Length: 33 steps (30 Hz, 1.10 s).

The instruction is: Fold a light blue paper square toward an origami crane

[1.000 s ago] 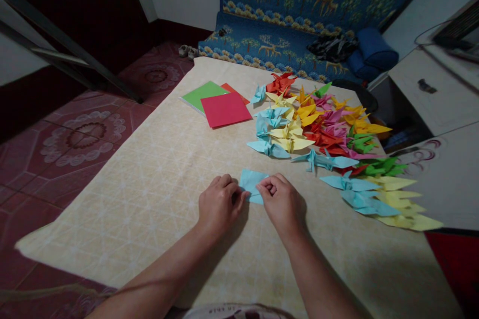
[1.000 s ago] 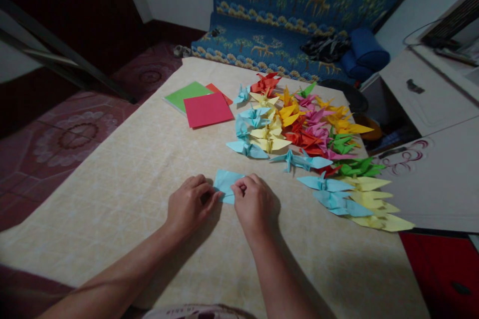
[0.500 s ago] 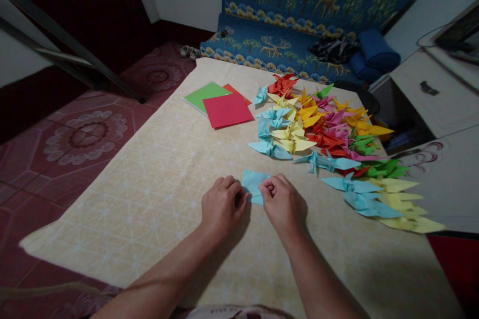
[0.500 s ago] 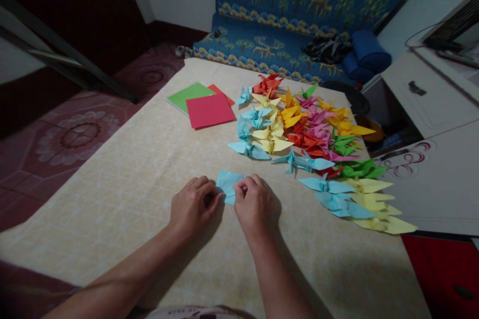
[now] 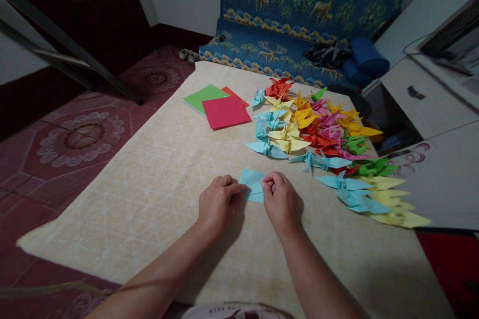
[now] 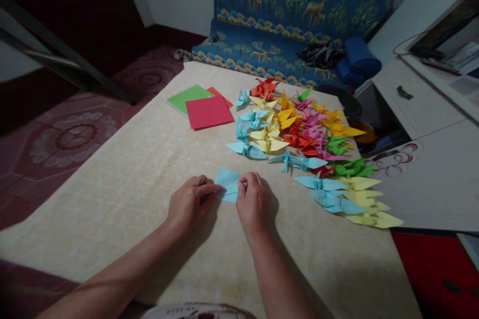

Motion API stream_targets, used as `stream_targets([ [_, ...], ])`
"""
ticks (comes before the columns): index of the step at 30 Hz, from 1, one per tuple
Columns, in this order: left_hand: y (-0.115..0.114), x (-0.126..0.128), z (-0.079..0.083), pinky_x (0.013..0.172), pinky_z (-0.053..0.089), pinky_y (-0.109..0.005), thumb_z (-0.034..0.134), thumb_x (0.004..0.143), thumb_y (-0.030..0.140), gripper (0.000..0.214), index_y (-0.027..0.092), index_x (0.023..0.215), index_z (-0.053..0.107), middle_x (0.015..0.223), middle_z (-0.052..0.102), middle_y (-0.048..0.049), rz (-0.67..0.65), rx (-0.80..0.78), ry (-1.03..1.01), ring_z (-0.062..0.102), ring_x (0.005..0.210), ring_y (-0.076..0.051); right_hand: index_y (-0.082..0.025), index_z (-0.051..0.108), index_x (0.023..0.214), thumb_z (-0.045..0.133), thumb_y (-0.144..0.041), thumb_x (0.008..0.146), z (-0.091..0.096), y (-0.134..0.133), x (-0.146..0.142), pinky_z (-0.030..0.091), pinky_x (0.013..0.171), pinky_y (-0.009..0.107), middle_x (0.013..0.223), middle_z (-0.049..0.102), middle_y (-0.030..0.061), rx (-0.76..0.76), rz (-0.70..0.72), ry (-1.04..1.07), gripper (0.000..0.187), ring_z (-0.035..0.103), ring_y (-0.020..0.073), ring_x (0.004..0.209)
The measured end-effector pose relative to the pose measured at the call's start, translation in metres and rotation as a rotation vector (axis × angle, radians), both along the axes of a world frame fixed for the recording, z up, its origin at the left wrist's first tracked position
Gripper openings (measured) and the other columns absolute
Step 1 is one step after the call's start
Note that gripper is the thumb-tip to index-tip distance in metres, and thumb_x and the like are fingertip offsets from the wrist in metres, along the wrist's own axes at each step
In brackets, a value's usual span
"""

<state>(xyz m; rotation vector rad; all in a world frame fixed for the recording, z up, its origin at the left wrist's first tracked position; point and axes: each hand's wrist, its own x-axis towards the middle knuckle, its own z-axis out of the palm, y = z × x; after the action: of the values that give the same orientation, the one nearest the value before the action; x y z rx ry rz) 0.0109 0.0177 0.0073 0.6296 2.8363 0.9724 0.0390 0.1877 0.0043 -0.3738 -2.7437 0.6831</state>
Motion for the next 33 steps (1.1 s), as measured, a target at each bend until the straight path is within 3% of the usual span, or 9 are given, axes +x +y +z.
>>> stream_targets([
  [3, -0.002, -0.001, 0.0, 0.064, 0.037, -0.029, 0.054, 0.089, 0.025, 0.026, 0.037, 0.099, 0.075, 0.083, 0.064, -0.0021, -0.019, -0.016, -0.001, 0.057, 0.083, -0.019, -0.021, 0.062, 0.092, 0.048, -0.012, 0.089, -0.002, -0.004, 0.007, 0.048, 0.079, 0.032, 0.096, 0.067, 0.006, 0.017, 0.1, 0.217, 0.017, 0.062, 0.02, 0.093],
  [5, -0.003, -0.002, 0.001, 0.064, 0.037, -0.028, 0.055, 0.088, 0.026, 0.026, 0.038, 0.099, 0.075, 0.084, 0.064, -0.0015, -0.021, -0.03, -0.003, 0.057, 0.084, -0.019, -0.018, 0.06, 0.111, 0.041, -0.014, 0.094, -0.002, -0.014, 0.016, 0.047, 0.094, 0.037, 0.111, 0.066, 0.0103, 0.026, 0.248, 0.318, 0.026, 0.059, 0.0217, 0.109],
  [8, -0.003, -0.002, 0.004, 0.065, 0.038, -0.028, 0.057, 0.084, 0.022, 0.024, 0.033, 0.093, 0.076, 0.086, 0.065, -0.0013, -0.026, -0.062, -0.011, 0.058, 0.086, -0.02, -0.012, 0.033, 0.145, 0.044, -0.035, 0.097, -0.001, -0.036, 0.033, 0.034, 0.112, 0.047, 0.143, 0.049, 0.0153, 0.09, 0.484, 0.181, 0.054, 0.042, 0.0247, 0.136],
  [10, -0.002, -0.001, 0.005, 0.065, 0.039, -0.028, 0.056, 0.083, 0.019, 0.023, 0.029, 0.088, 0.076, 0.088, 0.067, -0.0018, -0.017, -0.065, -0.012, 0.058, 0.089, -0.02, -0.006, 0.012, 0.152, 0.045, -0.05, 0.094, -0.001, -0.048, 0.044, 0.033, 0.114, 0.047, 0.156, 0.027, 0.0202, 0.113, 0.543, 0.042, 0.08, 0.025, 0.0278, 0.145],
  [13, -0.001, 0.0, 0.007, 0.067, 0.041, -0.028, 0.055, 0.084, 0.018, 0.02, 0.026, 0.087, 0.073, 0.089, 0.068, -0.0023, 0.017, -0.032, -0.016, 0.059, 0.088, -0.02, -0.002, 0.002, 0.153, 0.044, -0.062, 0.089, -0.003, -0.051, 0.053, 0.03, 0.115, 0.051, 0.159, 0.011, 0.0227, 0.165, 0.54, -0.072, 0.097, 0.012, 0.0314, 0.148],
  [18, -0.001, -0.002, 0.006, 0.068, 0.042, -0.027, 0.061, 0.081, 0.019, 0.01, 0.023, 0.085, 0.069, 0.084, 0.067, -0.0022, 0.024, -0.003, -0.045, 0.059, 0.084, -0.019, -0.008, 0.012, 0.154, 0.043, -0.063, 0.089, -0.004, -0.026, 0.051, 0.021, 0.118, 0.052, 0.159, 0.01, 0.0169, 0.261, 0.571, -0.162, 0.09, 0.01, 0.03, 0.148],
  [24, -0.002, -0.002, 0.005, 0.066, 0.04, -0.028, 0.061, 0.083, 0.024, 0.005, 0.021, 0.082, 0.065, 0.083, 0.066, -0.0025, 0.015, 0.001, -0.012, 0.058, 0.082, -0.019, -0.007, 0.02, 0.152, 0.045, -0.055, 0.092, -0.005, 0.006, 0.025, 0.021, 0.117, 0.053, 0.159, 0.014, 0.0169, 0.315, 0.473, -0.171, 0.081, 0.013, 0.0295, 0.148],
  [28, -0.002, 0.0, 0.003, 0.067, 0.039, -0.028, 0.063, 0.082, 0.023, 0.003, 0.02, 0.083, 0.063, 0.083, 0.066, -0.0029, 0.027, 0.02, 0.003, 0.058, 0.081, -0.019, -0.007, 0.04, 0.144, 0.057, -0.036, 0.091, 0.0, 0.014, -0.003, 0.025, 0.115, 0.053, 0.153, 0.035, 0.019, 0.262, 0.348, -0.151, 0.062, 0.031, 0.0308, 0.142],
  [33, -0.004, 0.0, -0.001, 0.065, 0.04, -0.028, 0.064, 0.08, 0.024, 0.008, 0.02, 0.086, 0.061, 0.083, 0.065, -0.0031, 0.054, 0.047, 0.002, 0.058, 0.079, -0.019, -0.018, 0.051, 0.134, 0.074, -0.021, 0.075, 0.013, 0.013, -0.027, 0.043, 0.102, 0.041, 0.128, 0.06, 0.0125, 0.035, 0.434, -0.068, 0.063, 0.053, 0.0246, 0.119],
])
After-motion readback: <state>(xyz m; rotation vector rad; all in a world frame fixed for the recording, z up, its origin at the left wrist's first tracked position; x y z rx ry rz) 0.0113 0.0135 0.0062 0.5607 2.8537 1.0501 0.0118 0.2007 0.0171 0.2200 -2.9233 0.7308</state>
